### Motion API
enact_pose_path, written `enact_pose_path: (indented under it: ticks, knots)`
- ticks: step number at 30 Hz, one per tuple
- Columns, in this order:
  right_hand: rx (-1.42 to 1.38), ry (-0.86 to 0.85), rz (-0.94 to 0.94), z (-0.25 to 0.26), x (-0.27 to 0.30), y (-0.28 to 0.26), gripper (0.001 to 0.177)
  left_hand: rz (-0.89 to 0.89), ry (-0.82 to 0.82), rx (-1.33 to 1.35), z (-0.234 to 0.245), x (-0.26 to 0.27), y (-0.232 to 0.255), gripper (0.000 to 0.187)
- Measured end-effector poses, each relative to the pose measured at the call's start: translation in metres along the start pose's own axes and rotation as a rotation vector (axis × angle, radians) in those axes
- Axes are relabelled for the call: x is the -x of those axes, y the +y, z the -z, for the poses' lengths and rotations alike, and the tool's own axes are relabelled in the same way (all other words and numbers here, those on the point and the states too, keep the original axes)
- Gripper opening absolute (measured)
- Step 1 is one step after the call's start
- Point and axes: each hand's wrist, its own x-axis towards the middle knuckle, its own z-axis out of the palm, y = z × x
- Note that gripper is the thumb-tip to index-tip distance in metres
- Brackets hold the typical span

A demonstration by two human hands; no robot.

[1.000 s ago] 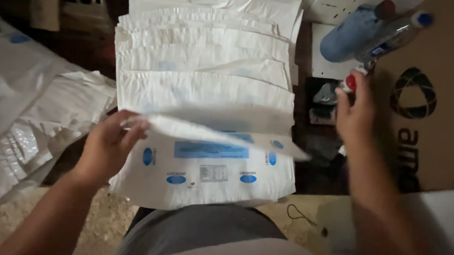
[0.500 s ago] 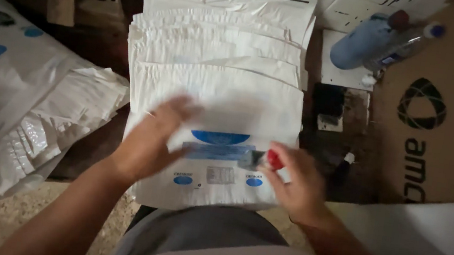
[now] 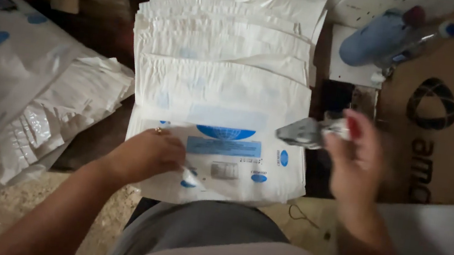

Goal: Stamping batch or date codes onto plastic cheese bags using a manual hand stamp

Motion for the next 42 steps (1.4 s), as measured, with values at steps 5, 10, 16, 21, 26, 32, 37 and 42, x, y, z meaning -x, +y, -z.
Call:
enact_pose_path:
  ticks: [5, 10, 16, 21, 26, 32, 37, 42]
  knots:
    - [-0.066, 0.119, 0.058, 0.033, 0.019, 0.015, 0.049, 0.274, 0.086, 0.415, 0.036, 0.0, 0.019, 0.018]
    - [0.053, 0.048, 0.188, 0.02, 0.034, -0.013, 0.055, 0.63, 0.546, 0.506, 0.042, -0.03, -0.009, 0.019]
    - [0.477, 0.209, 0.199, 0.043, -0.031, 0.037, 0.042, -0.016, 1.087, 0.206, 0.057, -0.022, 0.038, 0.032]
    - [0.545, 0.113, 0.336, 0.049, -0.064, 0.117, 0.044, -0.043, -0.009, 0.023, 0.047, 0.002, 0.051, 0.022]
    - [0.587, 0.122, 0.395, 0.037, -0.07, 0.149, 0.043, 0.093, -0.153, -0.03, 0.025, 0.026, 0.033, 0.047]
    - [0.54, 0.049, 0.3, 0.046, -0.091, 0.147, 0.044, 0.076, -0.028, -0.097, 0.005, 0.028, 0.014, 0.034]
    - [0.538, 0.076, 0.289, 0.04, -0.088, 0.151, 0.045, 0.02, 0.038, -0.136, -0.026, 0.016, -0.014, 0.013]
    - [0.328, 0.12, 0.146, 0.054, -0.103, 0.129, 0.042, 0.122, 0.035, 0.263, 0.005, 0.011, -0.003, 0.017]
